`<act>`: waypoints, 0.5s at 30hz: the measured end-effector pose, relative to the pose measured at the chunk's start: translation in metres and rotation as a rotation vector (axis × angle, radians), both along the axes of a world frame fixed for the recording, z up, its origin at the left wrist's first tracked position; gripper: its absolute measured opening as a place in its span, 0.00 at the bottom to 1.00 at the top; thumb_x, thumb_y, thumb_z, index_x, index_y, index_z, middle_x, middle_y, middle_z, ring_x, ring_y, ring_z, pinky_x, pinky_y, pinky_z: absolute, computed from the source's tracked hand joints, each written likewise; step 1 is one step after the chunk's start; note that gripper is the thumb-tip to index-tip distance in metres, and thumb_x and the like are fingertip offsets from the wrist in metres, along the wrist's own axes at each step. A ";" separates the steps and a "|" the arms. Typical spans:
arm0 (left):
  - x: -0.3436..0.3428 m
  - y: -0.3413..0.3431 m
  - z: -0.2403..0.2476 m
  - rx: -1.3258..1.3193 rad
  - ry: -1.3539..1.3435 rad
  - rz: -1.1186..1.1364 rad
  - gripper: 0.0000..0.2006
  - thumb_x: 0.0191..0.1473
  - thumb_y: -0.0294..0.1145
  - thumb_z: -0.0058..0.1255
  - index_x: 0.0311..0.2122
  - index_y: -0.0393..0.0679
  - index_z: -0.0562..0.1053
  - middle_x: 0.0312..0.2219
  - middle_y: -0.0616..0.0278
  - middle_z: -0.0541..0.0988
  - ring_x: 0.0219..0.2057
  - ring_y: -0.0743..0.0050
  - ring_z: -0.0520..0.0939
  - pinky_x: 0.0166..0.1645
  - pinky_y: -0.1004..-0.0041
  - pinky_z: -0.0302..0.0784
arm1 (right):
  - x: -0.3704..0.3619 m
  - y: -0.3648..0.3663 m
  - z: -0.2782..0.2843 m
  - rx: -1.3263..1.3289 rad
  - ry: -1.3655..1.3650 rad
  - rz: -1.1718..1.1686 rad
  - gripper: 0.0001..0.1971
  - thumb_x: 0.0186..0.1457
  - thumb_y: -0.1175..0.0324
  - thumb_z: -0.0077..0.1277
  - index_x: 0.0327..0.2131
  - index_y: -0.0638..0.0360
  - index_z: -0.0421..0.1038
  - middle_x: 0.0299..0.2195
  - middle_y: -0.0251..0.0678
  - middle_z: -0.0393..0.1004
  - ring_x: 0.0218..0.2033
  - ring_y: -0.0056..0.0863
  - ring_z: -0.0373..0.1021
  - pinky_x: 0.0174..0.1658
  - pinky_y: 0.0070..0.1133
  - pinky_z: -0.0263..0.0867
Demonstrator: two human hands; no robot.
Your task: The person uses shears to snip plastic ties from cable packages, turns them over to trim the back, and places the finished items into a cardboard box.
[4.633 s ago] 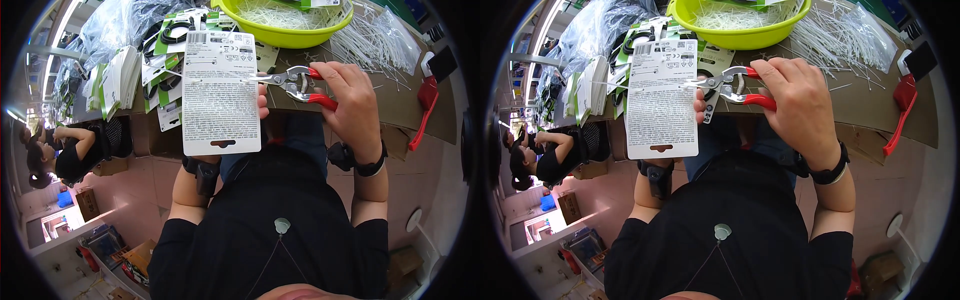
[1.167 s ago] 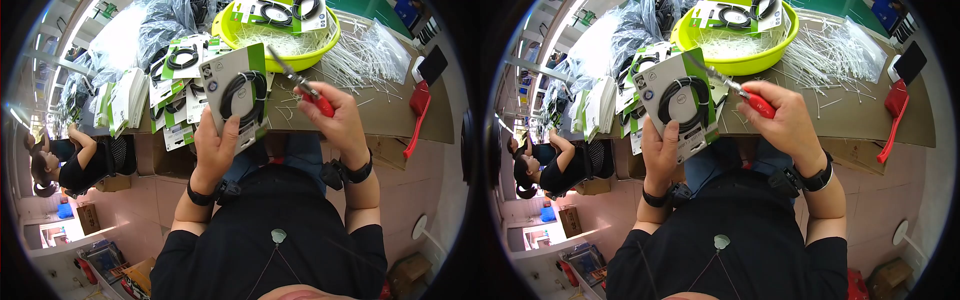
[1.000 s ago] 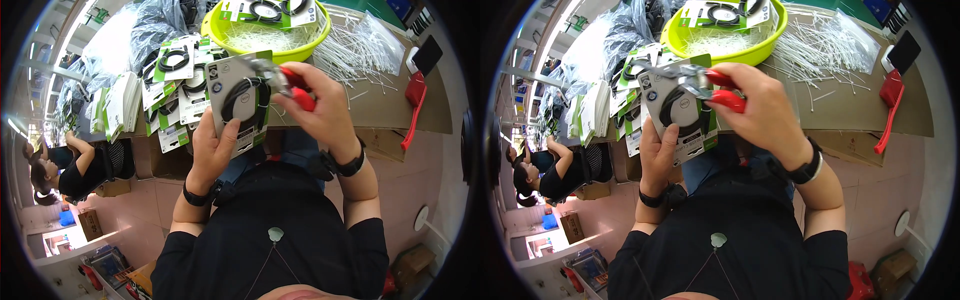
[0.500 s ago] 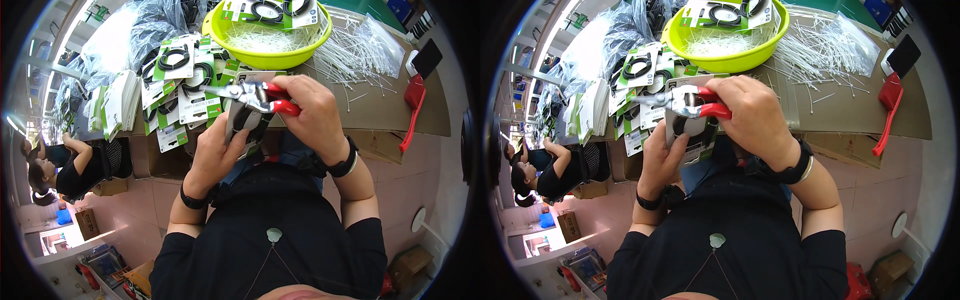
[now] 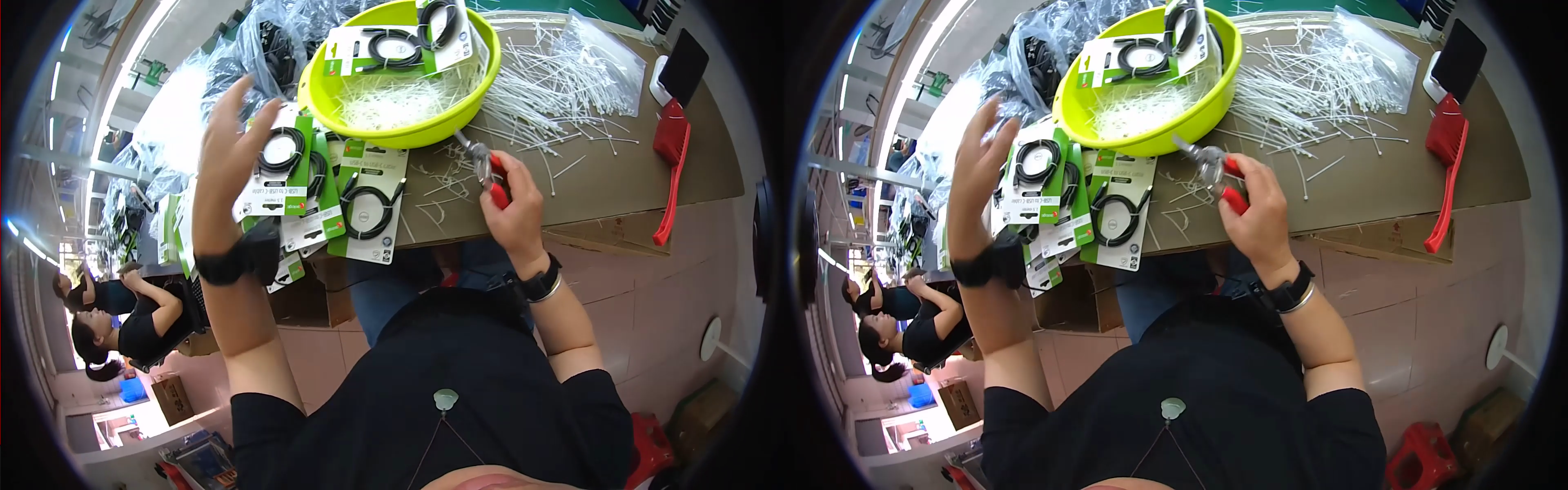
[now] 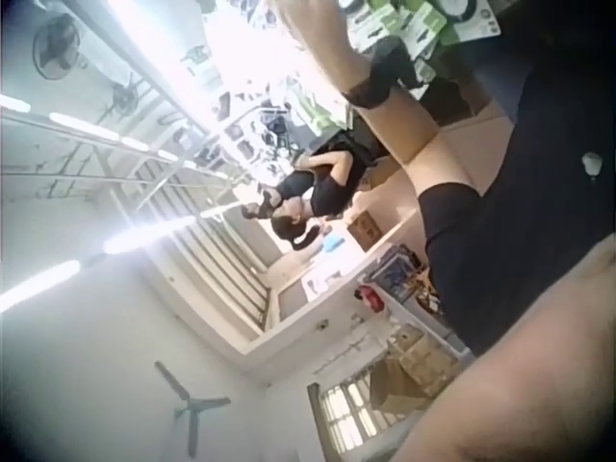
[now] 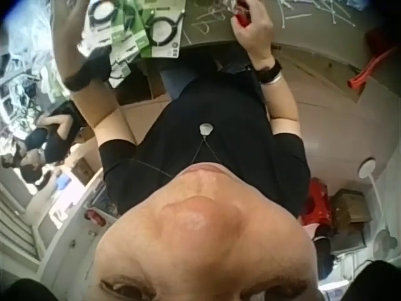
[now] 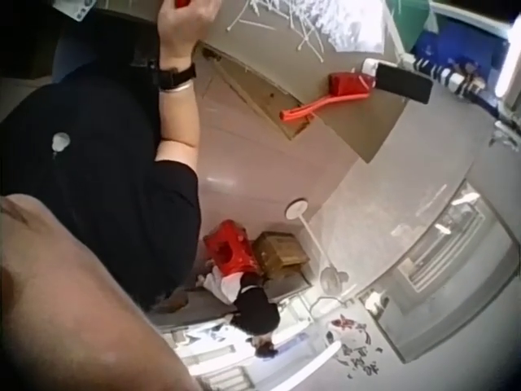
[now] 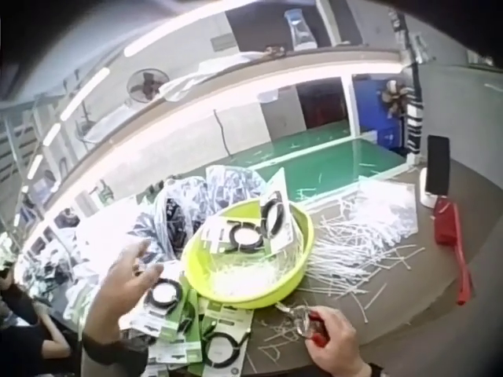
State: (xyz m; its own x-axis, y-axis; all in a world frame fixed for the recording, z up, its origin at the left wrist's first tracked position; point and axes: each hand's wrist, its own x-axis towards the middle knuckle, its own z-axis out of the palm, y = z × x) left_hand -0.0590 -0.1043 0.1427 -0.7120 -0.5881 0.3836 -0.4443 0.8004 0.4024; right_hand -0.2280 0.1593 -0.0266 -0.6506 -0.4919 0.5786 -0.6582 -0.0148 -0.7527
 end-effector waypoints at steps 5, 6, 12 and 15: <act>-0.169 0.044 -0.015 -0.019 -0.199 -0.289 0.33 0.50 0.56 0.51 0.44 0.29 0.72 0.43 0.38 0.74 0.46 0.43 0.75 0.53 0.61 0.67 | -0.005 0.000 -0.004 0.002 0.087 0.035 0.25 0.39 0.82 0.52 0.46 0.63 0.66 0.41 0.45 0.71 0.41 0.43 0.69 0.46 0.27 0.66; -0.198 0.047 -0.017 0.043 -0.343 -0.196 0.33 0.49 0.58 0.49 0.41 0.30 0.75 0.40 0.39 0.76 0.45 0.43 0.76 0.51 0.61 0.69 | -0.005 -0.001 -0.004 0.003 0.093 0.031 0.25 0.39 0.82 0.52 0.46 0.63 0.66 0.41 0.45 0.71 0.41 0.43 0.69 0.46 0.27 0.66; -0.235 0.012 -0.046 0.311 -0.230 -0.076 0.29 0.50 0.54 0.45 0.31 0.30 0.77 0.33 0.42 0.79 0.37 0.43 0.79 0.44 0.61 0.74 | -0.005 -0.002 -0.003 -0.011 0.047 0.033 0.25 0.38 0.82 0.52 0.46 0.63 0.67 0.41 0.45 0.71 0.41 0.44 0.68 0.47 0.28 0.65; -0.198 -0.015 -0.040 0.455 0.064 0.008 0.25 0.48 0.48 0.48 0.33 0.28 0.75 0.30 0.45 0.79 0.33 0.54 0.81 0.39 0.62 0.76 | -0.003 0.000 -0.002 -0.005 0.053 0.034 0.25 0.38 0.82 0.52 0.46 0.63 0.67 0.41 0.45 0.71 0.41 0.44 0.68 0.47 0.28 0.65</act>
